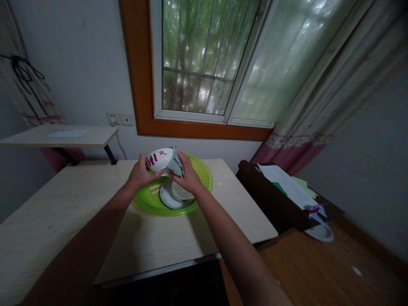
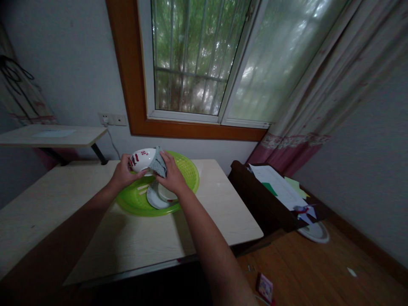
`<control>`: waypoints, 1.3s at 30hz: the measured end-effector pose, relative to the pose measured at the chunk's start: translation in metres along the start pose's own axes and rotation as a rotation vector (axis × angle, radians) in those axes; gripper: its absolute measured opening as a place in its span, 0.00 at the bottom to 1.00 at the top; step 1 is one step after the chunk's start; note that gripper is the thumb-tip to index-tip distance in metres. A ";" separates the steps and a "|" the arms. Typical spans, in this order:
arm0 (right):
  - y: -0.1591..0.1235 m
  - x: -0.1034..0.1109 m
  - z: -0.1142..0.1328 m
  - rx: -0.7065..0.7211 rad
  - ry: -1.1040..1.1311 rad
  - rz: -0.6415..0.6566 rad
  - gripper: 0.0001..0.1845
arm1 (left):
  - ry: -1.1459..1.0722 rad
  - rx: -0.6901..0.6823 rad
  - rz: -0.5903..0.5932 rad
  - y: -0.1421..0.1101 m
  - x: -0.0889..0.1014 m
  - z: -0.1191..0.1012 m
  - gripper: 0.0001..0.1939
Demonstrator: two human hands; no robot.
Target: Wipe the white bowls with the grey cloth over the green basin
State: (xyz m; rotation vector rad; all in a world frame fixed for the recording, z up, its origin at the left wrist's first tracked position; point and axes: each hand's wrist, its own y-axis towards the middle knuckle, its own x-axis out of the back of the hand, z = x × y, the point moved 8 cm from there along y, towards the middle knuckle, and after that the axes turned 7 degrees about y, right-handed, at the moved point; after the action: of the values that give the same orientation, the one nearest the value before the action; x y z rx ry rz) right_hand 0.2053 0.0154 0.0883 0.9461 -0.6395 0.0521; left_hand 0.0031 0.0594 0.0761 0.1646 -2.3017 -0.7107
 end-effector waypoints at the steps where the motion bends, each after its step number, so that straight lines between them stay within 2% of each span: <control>1: 0.000 -0.001 -0.002 -0.004 0.017 -0.007 0.50 | -0.021 0.000 0.005 0.000 -0.001 0.001 0.35; 8: -0.003 0.002 -0.006 0.011 0.017 -0.072 0.49 | -0.117 -0.020 0.045 0.003 -0.012 0.004 0.39; 12: -0.002 0.002 -0.002 0.007 -0.051 -0.026 0.44 | -0.108 -0.097 0.038 0.004 -0.015 -0.002 0.41; 16: -0.002 -0.001 -0.001 -0.012 -0.154 0.036 0.44 | -0.022 -0.192 0.051 0.004 -0.015 -0.012 0.39; 20: -0.002 -0.002 0.002 -0.005 -0.227 0.068 0.44 | 0.035 -0.185 0.065 0.004 -0.014 -0.015 0.34; 24: 0.000 0.001 0.016 0.061 -0.251 0.056 0.42 | 0.071 -0.148 0.053 0.004 -0.011 -0.013 0.32; 27: 0.001 0.000 0.030 0.120 -0.275 0.095 0.43 | 0.078 -0.125 0.045 0.005 -0.010 -0.011 0.32; 33: -0.001 -0.008 0.048 0.229 -0.329 0.192 0.33 | 0.089 -0.184 0.044 0.007 -0.010 -0.014 0.30; 36: 0.000 -0.006 0.042 0.178 -0.335 0.150 0.31 | 0.108 -0.201 0.038 0.006 -0.009 -0.017 0.30; 39: 0.001 0.001 0.026 0.065 -0.331 0.040 0.31 | 0.115 -0.175 0.004 0.005 -0.006 -0.016 0.29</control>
State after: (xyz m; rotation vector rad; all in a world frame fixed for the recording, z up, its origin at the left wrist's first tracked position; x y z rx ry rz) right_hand 0.1933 -0.0037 0.1006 1.0141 -0.9671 -0.0499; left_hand 0.0189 0.0583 0.0845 0.1168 -2.1188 -0.8732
